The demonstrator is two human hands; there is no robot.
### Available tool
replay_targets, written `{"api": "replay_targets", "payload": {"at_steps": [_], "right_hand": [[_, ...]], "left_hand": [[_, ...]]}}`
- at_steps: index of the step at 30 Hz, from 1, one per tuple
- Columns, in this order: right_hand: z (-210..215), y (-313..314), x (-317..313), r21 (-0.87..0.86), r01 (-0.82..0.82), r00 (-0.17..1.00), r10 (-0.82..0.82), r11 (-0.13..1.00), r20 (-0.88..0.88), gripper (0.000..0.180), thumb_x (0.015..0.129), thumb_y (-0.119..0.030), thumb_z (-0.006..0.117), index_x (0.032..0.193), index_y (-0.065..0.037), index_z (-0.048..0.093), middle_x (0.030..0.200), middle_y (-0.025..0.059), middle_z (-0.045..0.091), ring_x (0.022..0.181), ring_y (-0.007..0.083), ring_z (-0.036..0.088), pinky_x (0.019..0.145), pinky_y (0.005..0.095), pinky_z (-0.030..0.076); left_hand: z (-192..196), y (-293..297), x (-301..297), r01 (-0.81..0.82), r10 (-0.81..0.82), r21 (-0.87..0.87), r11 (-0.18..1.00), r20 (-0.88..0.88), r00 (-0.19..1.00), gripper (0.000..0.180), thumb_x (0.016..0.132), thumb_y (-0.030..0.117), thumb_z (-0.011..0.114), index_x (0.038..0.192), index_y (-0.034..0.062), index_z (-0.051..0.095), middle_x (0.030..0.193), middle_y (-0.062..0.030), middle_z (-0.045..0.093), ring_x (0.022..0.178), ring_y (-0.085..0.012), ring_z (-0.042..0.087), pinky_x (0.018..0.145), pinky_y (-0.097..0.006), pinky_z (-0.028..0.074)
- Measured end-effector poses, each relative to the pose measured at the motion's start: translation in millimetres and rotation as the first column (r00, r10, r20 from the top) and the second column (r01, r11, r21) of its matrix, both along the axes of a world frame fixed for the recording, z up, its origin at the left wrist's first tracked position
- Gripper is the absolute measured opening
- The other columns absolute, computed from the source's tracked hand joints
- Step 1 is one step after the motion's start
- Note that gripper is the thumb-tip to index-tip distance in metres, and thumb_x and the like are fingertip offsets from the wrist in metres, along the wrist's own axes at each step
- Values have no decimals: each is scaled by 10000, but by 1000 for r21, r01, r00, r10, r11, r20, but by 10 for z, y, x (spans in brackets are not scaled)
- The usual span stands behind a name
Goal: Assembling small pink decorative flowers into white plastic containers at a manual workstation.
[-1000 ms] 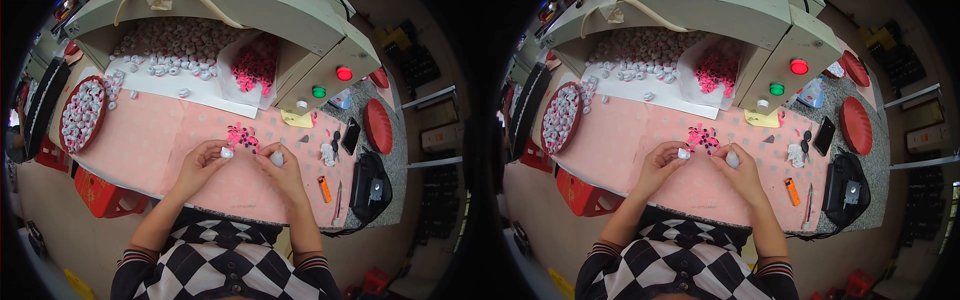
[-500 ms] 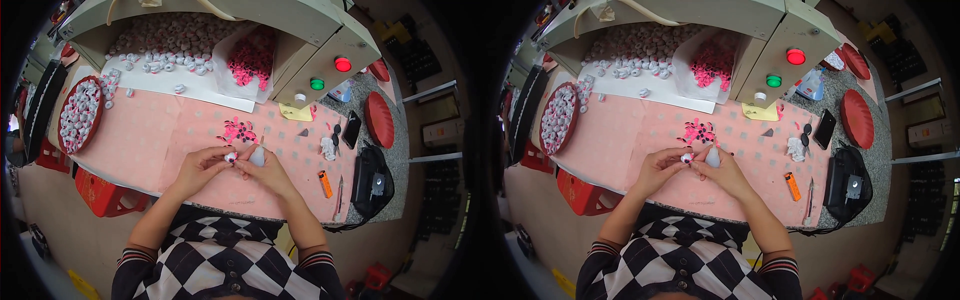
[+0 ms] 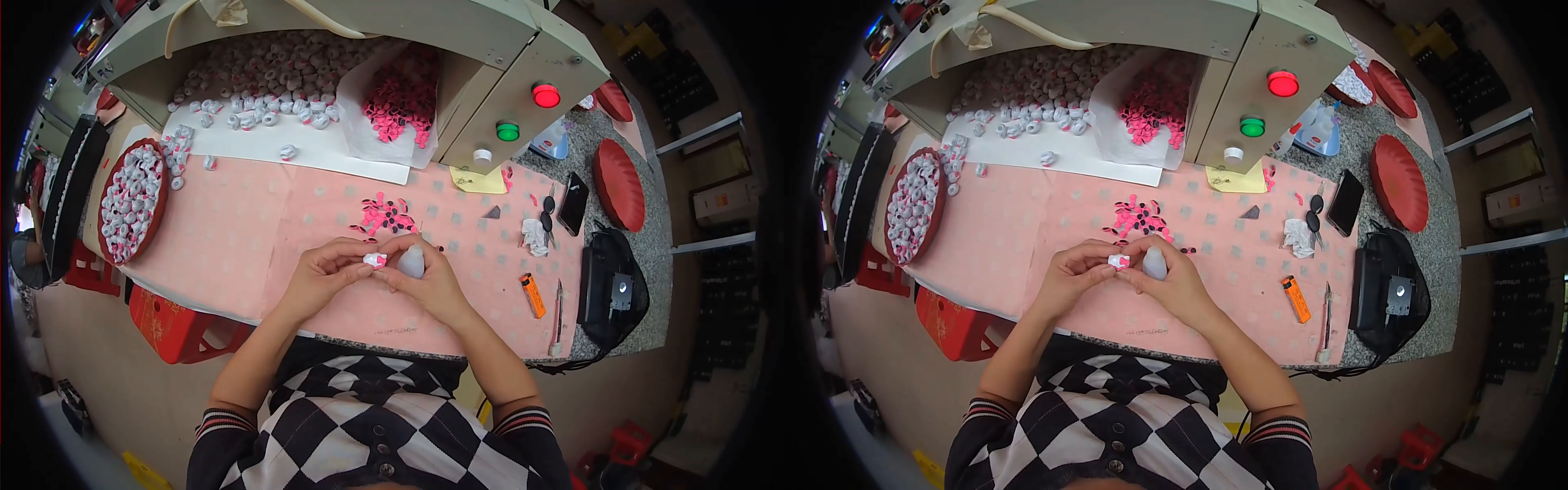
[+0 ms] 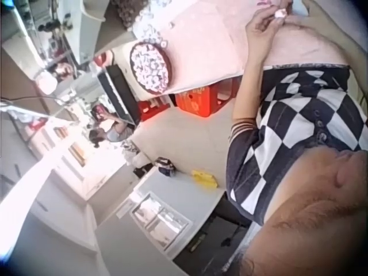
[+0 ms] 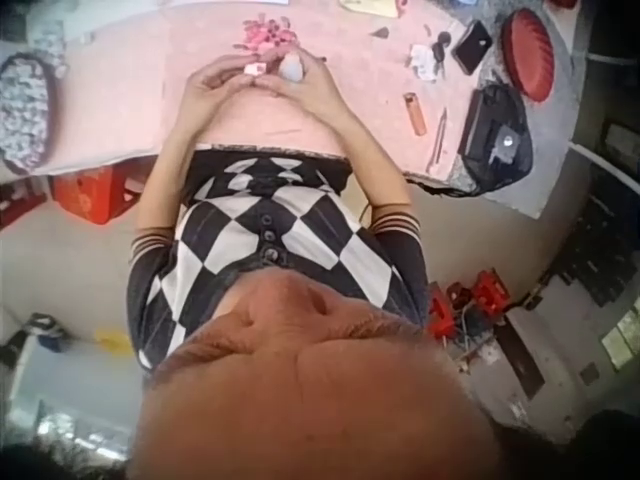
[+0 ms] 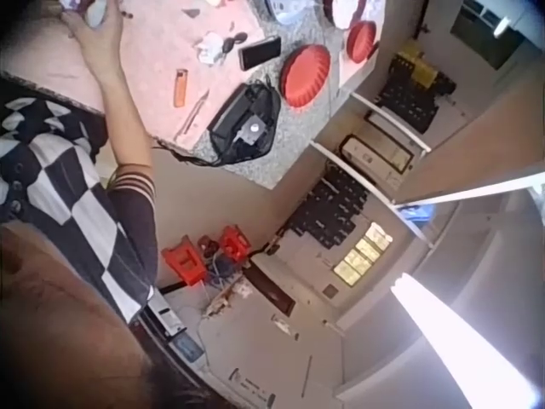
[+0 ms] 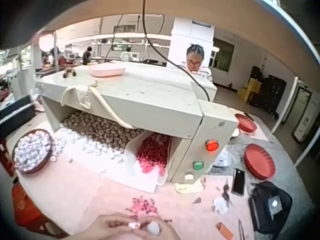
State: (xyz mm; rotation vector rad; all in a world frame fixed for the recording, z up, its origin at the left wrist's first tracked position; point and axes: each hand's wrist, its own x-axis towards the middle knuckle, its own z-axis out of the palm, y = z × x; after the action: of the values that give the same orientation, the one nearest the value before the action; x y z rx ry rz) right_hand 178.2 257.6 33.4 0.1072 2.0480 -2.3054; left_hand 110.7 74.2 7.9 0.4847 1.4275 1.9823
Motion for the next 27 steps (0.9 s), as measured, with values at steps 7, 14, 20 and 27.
{"api": "replay_targets", "payload": {"at_steps": [7,14,20,27], "right_hand": [[-46,51,-29,-86,-37,999,39,996,27,254,790,-23,716,960,-54,530,845,17,577,684,71,550,581,225,455],[-133,-104,2,-85,41,998,-44,996,-38,228,788,-3,708,914,-43,522,842,53,593,677,95,568,534,230,451],[-92,-99,114,-198,39,994,-18,979,106,213,910,-170,591,1061,-24,559,824,88,612,621,125,565,522,235,443],[-20,-13,38,30,134,991,-134,990,-1,237,924,-131,550,1128,-34,480,849,67,612,661,94,547,580,221,448]], "left_hand": [[-5,-14,-69,57,-58,21,998,44,997,249,848,-41,609,1095,-11,620,1159,-128,588,1072,-205,586,932,-336,479],[19,-118,-65,122,-127,75,990,65,990,250,863,-10,618,1113,-20,605,1105,-105,617,1012,-160,606,883,-284,490],[306,-561,-177,-344,324,-116,932,-160,932,268,857,30,640,1123,18,610,1065,-62,635,963,-127,608,843,-273,499],[746,-1867,-1205,-982,36,178,55,-984,-176,340,809,88,684,1127,23,587,1101,-127,568,915,-252,565,808,-328,454]]}}
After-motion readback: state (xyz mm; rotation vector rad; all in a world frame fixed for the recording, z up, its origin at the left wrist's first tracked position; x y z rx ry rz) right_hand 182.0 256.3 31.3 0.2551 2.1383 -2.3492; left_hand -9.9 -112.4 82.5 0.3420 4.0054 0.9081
